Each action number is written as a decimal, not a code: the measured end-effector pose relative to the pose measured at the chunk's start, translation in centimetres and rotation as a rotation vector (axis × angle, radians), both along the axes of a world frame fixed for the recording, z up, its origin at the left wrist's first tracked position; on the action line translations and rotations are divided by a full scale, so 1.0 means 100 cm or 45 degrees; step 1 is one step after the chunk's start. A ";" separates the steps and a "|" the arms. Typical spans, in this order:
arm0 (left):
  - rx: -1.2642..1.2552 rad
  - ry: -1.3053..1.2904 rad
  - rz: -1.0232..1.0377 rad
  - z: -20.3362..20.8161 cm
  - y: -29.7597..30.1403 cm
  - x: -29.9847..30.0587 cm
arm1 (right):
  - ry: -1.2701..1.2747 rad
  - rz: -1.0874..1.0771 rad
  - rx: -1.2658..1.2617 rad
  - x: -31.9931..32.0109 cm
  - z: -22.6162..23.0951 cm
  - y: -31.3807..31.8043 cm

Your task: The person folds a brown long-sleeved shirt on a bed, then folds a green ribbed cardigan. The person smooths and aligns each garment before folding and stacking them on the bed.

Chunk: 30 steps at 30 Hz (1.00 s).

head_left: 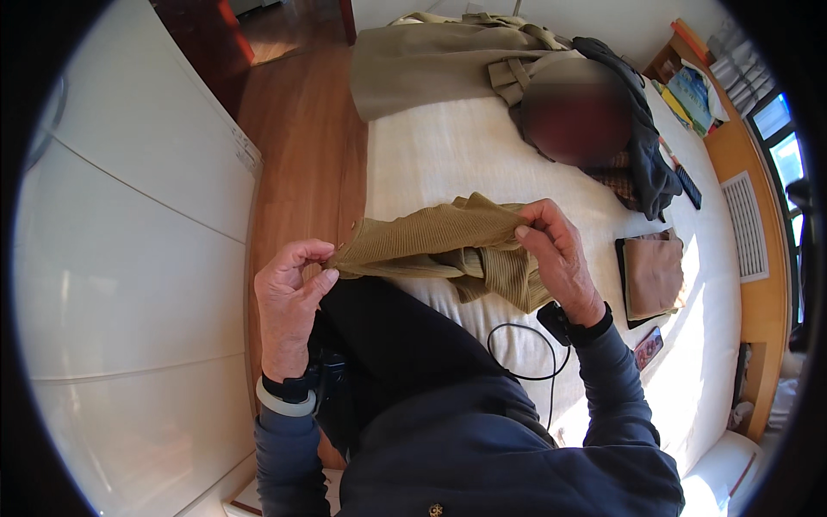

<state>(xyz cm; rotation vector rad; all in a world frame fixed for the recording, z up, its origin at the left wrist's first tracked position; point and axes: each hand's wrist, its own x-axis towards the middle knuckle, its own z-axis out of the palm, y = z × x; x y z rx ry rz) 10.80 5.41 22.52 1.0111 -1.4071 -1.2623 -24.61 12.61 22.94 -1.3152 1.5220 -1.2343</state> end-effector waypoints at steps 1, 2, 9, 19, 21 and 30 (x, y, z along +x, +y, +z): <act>-0.056 0.021 0.003 0.009 -0.003 0.001 | -0.081 -0.012 -0.075 0.003 0.017 0.001; -0.110 0.041 0.006 0.018 -0.006 0.003 | -0.171 0.004 -0.158 0.007 0.032 0.002; -0.258 -0.086 0.137 0.077 -0.028 -0.007 | 0.463 -0.071 -0.406 0.017 0.102 -0.003; -0.641 -0.651 -0.060 0.095 -0.092 -0.034 | 0.647 0.174 -0.361 -0.007 0.087 -0.020; -0.585 -0.802 -0.118 0.074 -0.119 -0.053 | 0.715 0.019 -0.310 -0.031 0.065 -0.042; -1.154 -0.037 -0.005 0.158 -0.160 -0.197 | 1.932 -0.697 -1.088 -0.167 0.201 0.001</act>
